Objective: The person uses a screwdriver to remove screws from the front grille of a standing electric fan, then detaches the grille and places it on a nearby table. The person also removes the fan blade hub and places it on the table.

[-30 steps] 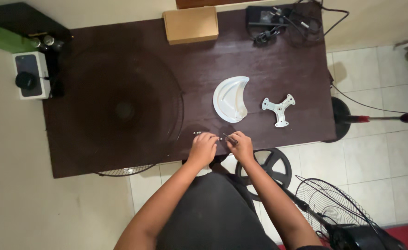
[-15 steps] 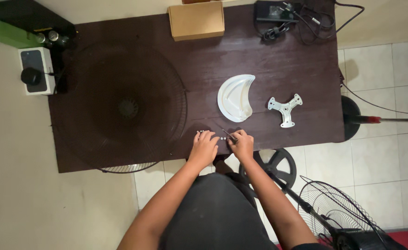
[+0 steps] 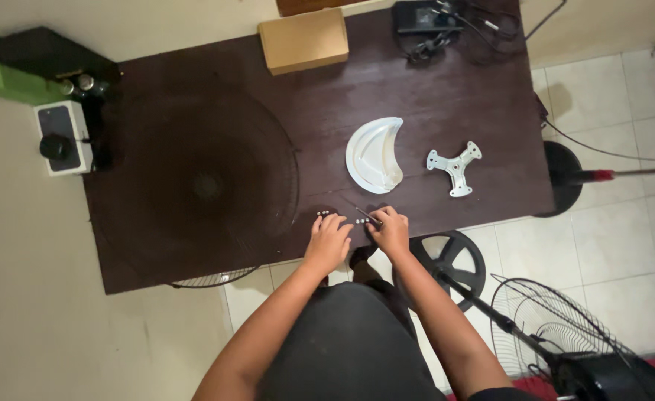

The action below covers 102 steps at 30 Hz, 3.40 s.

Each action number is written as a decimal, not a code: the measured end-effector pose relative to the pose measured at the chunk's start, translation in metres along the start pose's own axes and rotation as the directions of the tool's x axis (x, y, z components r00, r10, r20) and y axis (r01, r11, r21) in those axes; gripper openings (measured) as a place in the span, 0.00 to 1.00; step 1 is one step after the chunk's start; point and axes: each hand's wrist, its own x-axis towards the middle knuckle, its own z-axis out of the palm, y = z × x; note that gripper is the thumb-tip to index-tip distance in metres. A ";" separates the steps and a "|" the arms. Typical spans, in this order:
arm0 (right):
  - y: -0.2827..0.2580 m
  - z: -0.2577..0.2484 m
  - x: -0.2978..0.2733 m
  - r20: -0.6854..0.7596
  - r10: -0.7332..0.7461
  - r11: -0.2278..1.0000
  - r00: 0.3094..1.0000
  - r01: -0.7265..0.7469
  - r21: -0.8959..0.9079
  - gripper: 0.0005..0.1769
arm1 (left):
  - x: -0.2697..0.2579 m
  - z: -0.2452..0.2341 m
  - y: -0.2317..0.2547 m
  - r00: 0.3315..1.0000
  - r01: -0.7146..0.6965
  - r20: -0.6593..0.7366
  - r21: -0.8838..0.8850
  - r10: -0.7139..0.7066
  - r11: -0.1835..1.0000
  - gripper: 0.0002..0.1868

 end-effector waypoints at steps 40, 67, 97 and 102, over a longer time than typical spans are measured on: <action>0.087 -0.160 -0.425 -0.115 0.973 0.195 0.200 -0.444 0.875 0.14 | 0.069 0.166 0.316 0.776 -0.544 0.059 -0.442 0.628 0.714 0.44; 0.084 -0.176 -0.375 -0.465 0.885 0.364 0.017 -0.648 0.669 0.31 | 0.120 0.137 0.378 0.404 -0.650 0.394 -0.512 0.826 0.562 0.15; 0.149 -0.116 -0.388 0.054 0.985 -0.112 0.165 0.367 0.923 0.16 | 0.125 0.143 0.374 0.381 -0.681 0.422 -0.474 0.823 0.558 0.10; 0.151 -0.119 -0.370 -0.174 0.966 0.106 -0.194 -0.315 0.943 0.27 | 0.125 0.142 0.377 0.357 -0.704 0.433 -0.458 0.828 0.543 0.11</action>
